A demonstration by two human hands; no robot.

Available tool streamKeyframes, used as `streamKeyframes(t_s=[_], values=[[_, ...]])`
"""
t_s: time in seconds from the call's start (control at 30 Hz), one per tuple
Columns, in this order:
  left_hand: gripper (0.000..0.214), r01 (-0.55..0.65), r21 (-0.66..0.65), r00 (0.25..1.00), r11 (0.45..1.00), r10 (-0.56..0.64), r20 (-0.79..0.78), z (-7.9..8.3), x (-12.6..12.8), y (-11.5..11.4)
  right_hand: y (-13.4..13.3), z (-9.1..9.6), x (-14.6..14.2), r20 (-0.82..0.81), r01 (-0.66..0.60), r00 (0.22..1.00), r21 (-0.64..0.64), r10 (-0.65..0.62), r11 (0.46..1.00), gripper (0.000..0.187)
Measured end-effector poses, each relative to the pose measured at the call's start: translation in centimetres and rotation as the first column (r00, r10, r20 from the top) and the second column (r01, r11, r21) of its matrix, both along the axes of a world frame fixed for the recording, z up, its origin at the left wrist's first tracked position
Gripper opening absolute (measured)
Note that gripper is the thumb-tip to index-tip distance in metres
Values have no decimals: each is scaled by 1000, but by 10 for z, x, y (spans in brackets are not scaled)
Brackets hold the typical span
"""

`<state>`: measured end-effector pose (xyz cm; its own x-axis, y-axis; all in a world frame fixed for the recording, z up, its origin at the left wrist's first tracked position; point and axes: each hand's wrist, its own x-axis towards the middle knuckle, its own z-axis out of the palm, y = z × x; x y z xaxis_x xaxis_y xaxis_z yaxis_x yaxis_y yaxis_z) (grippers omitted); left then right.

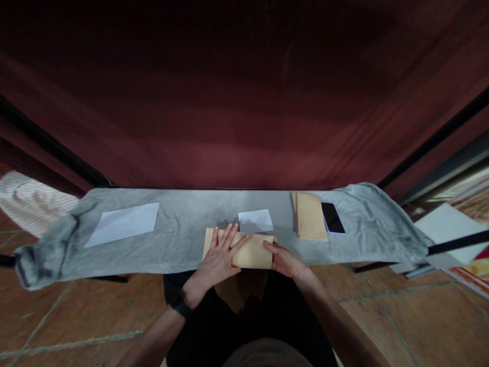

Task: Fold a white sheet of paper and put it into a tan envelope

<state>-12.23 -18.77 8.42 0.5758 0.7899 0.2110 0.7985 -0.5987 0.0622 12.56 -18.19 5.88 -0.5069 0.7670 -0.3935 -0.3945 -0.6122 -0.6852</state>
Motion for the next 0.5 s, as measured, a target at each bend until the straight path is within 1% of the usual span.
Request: streamKeyframes(t_s=[0.07,0.13,0.27,0.37,0.43,0.5], values=[[101,65,-12,997,998,-65,-36,0,5,1,-6,0,4,16,22,1000,-15,-22,1000,46],[101,98,-34,994,995,-99,-47,-4,11,0,-10,-2,8,29,46,999,-30,-45,998,41],[104,95,-81,995,992,-95,7,-17,16,4,-8,-9,23,18,76,997,-85,-74,993,22],[104,142,-99,989,985,-137,59,-24,15,10,-8,-14,33,18,97,995,-105,-96,990,12],[102,176,-103,983,979,-168,76,-26,15,13,-10,-17,35,52,80,996,-75,-77,994,7],[100,204,-111,978,973,-197,76,-27,17,16,-14,-19,33,203,8,979,40,-16,999,10]])
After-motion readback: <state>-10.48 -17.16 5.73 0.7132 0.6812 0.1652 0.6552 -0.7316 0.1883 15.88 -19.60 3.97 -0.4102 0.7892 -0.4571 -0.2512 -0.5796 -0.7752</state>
